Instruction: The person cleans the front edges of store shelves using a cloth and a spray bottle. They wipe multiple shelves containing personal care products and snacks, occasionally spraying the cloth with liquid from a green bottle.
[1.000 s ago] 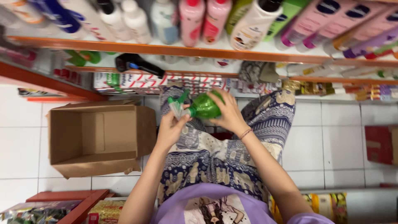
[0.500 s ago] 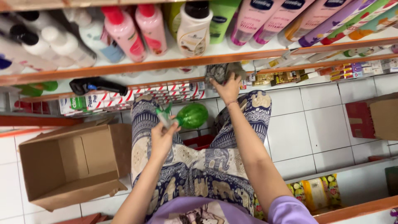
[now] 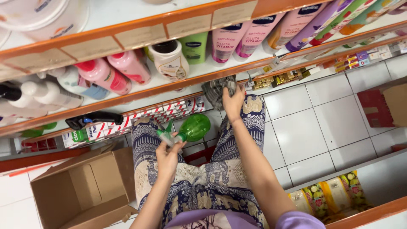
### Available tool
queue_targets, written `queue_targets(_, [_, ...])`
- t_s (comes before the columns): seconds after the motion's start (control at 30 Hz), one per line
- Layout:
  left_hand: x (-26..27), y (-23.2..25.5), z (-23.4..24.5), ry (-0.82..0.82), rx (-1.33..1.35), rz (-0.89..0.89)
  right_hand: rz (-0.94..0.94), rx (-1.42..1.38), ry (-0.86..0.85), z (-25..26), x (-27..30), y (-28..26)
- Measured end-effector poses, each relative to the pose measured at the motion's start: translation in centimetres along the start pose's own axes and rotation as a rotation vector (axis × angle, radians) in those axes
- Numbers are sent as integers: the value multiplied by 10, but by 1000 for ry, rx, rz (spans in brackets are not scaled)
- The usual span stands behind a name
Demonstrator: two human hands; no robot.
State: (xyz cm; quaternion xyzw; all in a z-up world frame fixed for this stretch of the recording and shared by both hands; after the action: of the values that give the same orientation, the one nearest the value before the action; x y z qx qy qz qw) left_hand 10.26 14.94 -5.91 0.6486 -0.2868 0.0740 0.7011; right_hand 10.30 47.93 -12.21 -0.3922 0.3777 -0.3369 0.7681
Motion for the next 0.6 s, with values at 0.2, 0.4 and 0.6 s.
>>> queue_targets(0.2, [2,15,-33,-65,344,-75,-258,-287,58,68,33,-23])
queue_targets(0.4, [-14,23,-80,-174,487,-70,-443,-622,255,144,67,-17])
queue_targets(0.6, [-43,1,-128,-121,787,94,-381,-600,190,195,80,-35])
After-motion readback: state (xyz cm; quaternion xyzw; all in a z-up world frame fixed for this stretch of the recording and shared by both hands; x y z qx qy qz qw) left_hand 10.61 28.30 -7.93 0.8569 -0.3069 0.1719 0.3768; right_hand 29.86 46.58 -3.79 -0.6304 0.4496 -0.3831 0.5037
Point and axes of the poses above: each hand's wrist, its own x-axis away from the middle knuckle, its own z-axis out of the back of the hand, y = z × x, the point moved 4 cm from there along -x, towards the middle knuckle, and after that the axes turned 9 degrees about -x, right-handed, at the moved point
